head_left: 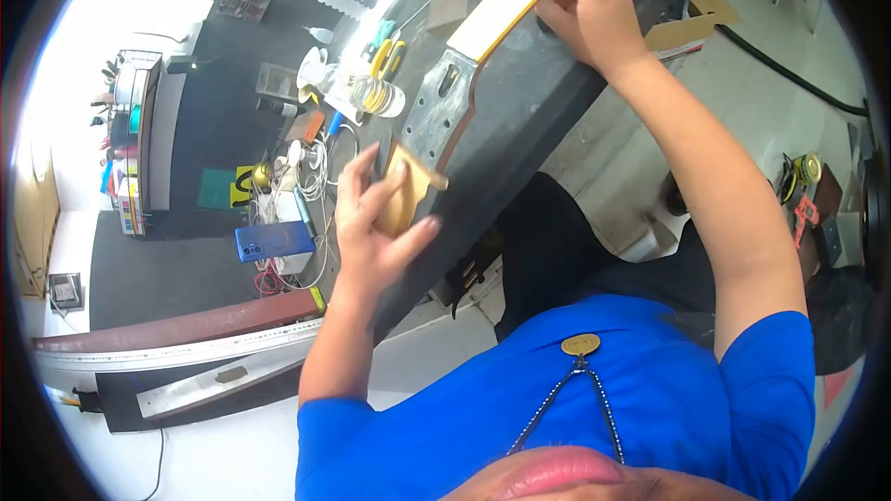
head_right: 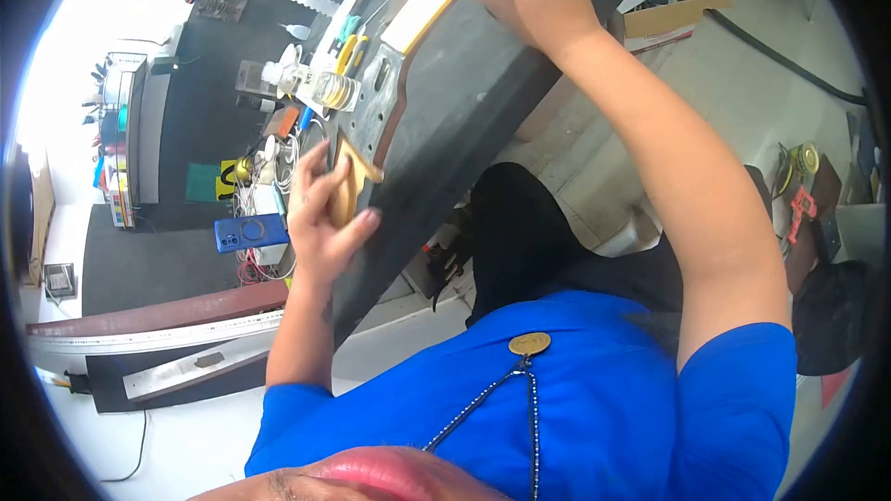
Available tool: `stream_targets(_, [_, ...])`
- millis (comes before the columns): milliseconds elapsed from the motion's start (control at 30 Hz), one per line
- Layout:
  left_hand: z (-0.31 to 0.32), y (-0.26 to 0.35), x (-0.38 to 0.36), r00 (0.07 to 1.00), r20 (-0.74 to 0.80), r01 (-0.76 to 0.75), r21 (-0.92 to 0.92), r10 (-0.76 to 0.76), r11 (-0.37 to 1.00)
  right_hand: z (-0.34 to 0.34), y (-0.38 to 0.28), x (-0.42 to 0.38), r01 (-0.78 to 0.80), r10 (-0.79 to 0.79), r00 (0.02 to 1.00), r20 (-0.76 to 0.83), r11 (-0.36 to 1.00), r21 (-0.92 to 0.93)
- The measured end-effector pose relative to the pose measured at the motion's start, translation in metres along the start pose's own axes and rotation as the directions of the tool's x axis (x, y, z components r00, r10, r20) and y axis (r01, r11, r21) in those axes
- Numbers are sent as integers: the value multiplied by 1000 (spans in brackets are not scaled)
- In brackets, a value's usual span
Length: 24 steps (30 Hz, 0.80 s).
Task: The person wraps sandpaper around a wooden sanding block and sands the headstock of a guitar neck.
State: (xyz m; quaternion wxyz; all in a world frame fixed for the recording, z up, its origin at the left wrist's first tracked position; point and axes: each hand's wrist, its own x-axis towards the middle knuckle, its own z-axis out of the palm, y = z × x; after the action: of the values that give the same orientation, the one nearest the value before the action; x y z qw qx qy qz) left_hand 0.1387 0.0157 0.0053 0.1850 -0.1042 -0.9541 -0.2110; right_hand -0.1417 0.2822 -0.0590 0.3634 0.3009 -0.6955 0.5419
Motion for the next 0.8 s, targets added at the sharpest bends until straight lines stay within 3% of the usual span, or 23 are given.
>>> stream_targets(67, [9,4,31,1000,-15,-14,53,14,998,2,-7,0,-29,29,999,14,1000,-2])
stream_targets(200, [30,25,102,999,-37,23,-8,-24,1000,-1,-8,-2,-2,3,1000,20,1000,-13])
stream_targets(333, [8,5,27,1000,-6,1,79,-1,997,3,-1,-3,-15,15,1000,23,1000,3])
stream_targets(400, [-3,4,-9,1000,-13,13,10,-12,1000,3,4,-1,12,-12,1000,-14,1000,-8])
stream_targets(533, [13,2,39,996,-24,-87,96,89,992,4,-4,-4,30,-30,1000,2,1000,-10])
stream_targets(633, [31,28,104,999,-43,19,-11,-20,1000,1,0,-1,10,-10,1000,-24,1000,-26])
stream_targets(767, [10,11,37,1000,0,-27,133,27,991,1,-4,-1,-5,5,1000,4,1000,3])
stream_targets(800, [3,7,8,1000,-7,-11,76,11,997,3,-4,-3,-5,5,1000,1,1000,15])
